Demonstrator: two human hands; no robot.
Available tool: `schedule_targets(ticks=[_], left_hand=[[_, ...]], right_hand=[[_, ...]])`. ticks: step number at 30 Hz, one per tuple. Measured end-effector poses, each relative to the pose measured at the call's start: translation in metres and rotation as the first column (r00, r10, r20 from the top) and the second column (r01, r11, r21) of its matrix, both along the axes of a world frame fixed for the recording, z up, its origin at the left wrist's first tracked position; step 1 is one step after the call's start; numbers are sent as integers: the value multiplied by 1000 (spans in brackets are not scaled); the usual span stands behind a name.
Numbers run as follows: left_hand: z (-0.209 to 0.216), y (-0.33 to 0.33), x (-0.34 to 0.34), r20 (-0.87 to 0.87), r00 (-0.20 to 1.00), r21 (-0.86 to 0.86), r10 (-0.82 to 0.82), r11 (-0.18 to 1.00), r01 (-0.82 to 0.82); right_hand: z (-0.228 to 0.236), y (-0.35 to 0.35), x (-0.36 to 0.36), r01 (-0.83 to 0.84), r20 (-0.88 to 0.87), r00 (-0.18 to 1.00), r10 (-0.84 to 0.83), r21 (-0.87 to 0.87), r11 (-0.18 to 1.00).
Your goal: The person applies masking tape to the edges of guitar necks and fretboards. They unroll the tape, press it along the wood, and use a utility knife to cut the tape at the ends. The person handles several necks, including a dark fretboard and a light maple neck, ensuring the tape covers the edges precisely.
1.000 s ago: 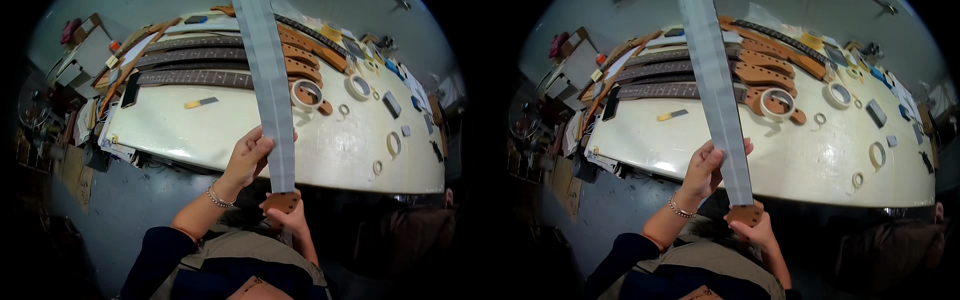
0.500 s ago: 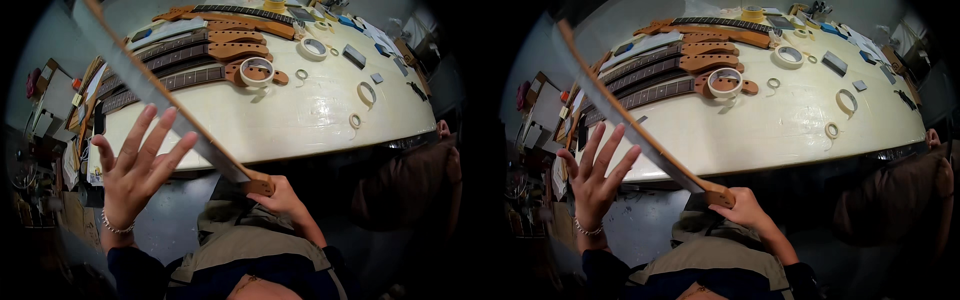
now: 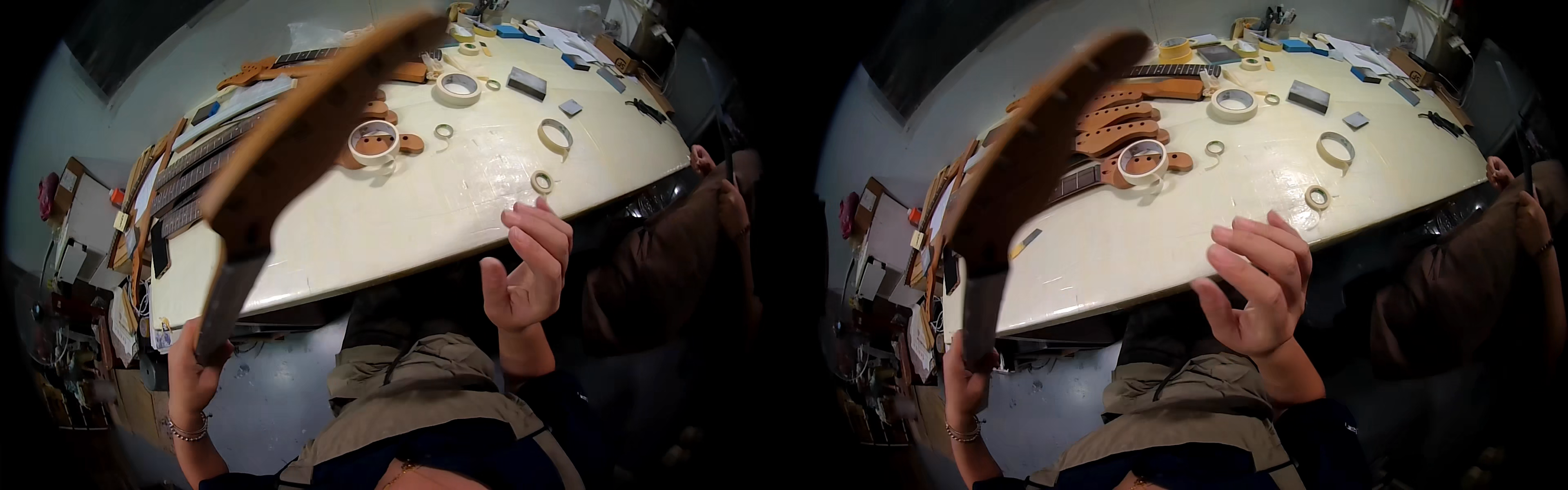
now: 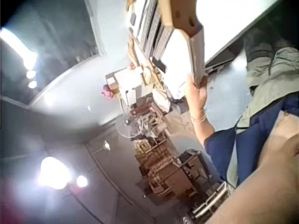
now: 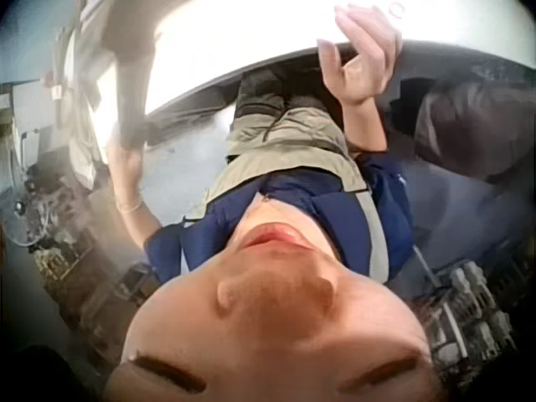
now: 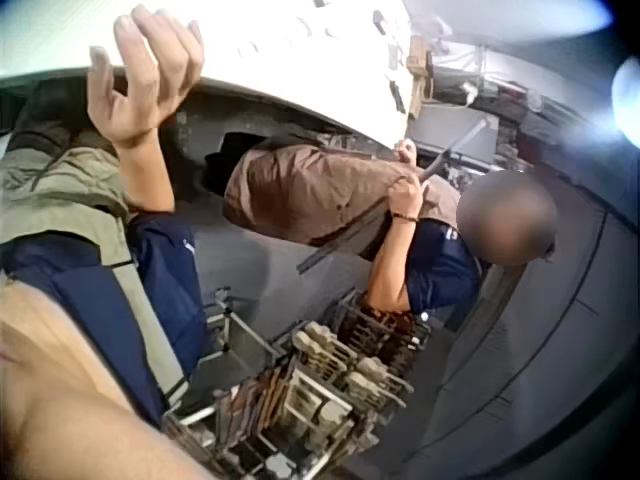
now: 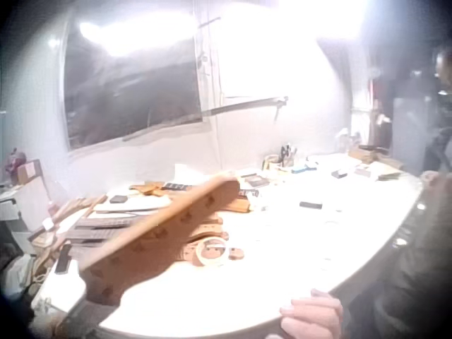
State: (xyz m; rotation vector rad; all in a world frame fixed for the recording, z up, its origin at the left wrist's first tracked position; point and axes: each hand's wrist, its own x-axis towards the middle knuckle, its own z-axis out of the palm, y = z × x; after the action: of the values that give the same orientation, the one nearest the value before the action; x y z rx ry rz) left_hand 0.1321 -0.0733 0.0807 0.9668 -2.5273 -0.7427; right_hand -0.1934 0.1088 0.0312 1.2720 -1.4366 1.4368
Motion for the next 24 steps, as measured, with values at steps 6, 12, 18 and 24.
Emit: schedule_targets(ticks=[6, 12, 18, 24], left_hand=[[8, 6, -32, -723, 682, 222, -110, 898, 380], [8, 9, -97, -938, 290, 43, -188, 770, 637], [-8, 6, -132, -984, 140, 41, -112, 619, 784], [-25, 8, -132, -982, 182, 115, -50, 610, 784]], right_hand=[[-101, -30, -43, 142, 276, 942, -191, 186, 972], [-130, -57, -65, 292, 229, 891, -393, 374, 880], [-129, -49, -61, 342, 191, 880, -435, 382, 859], [-131, -53, -56, 369, 171, 880, -443, 342, 864]])
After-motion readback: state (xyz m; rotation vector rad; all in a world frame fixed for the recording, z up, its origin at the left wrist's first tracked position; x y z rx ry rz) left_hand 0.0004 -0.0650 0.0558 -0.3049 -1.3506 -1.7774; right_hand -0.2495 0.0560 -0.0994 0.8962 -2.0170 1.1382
